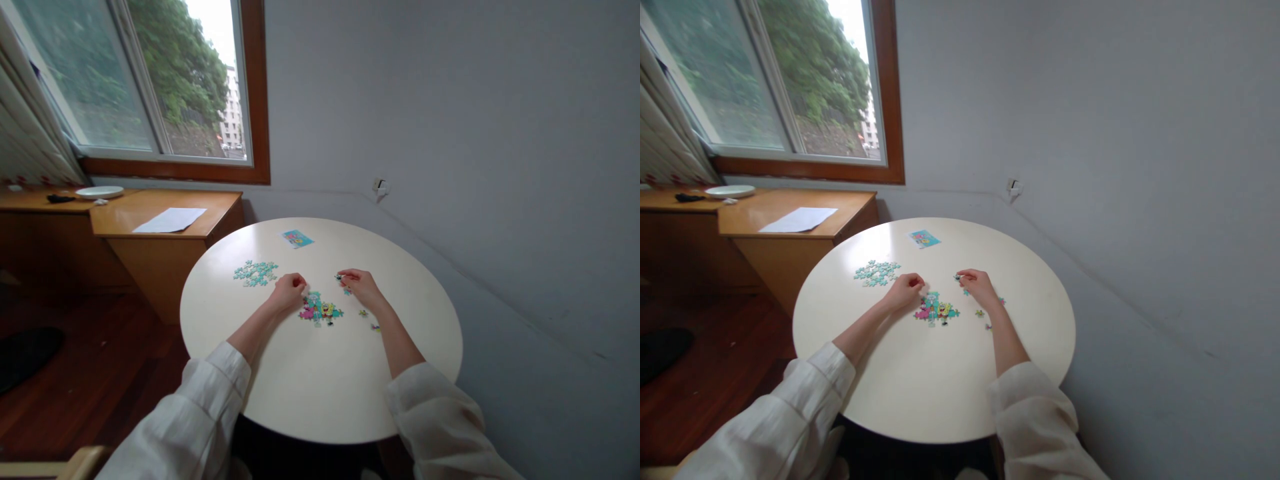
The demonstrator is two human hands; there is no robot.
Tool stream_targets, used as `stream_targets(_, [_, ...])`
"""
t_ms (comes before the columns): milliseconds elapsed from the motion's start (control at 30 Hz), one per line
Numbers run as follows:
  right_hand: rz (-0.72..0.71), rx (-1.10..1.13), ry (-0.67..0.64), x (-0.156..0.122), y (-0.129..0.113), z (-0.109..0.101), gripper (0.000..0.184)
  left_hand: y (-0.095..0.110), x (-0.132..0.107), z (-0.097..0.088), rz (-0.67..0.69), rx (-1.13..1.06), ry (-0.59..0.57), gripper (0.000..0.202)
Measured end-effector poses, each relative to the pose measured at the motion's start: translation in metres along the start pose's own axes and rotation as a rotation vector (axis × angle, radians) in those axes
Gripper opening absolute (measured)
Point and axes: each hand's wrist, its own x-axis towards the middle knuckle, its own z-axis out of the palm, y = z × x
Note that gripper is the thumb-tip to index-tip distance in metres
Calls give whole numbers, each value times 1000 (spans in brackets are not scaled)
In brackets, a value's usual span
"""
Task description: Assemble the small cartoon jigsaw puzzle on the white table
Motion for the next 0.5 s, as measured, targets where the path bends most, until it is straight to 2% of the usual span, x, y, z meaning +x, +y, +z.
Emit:
stream_targets(267, [20,18,-29,-3,-5,2,26,-3,2,2,2,-5,7,16])
stream_targets(500, [54,48,-158,-11,-15,6,32,-4,2,3,12,-7,8,16])
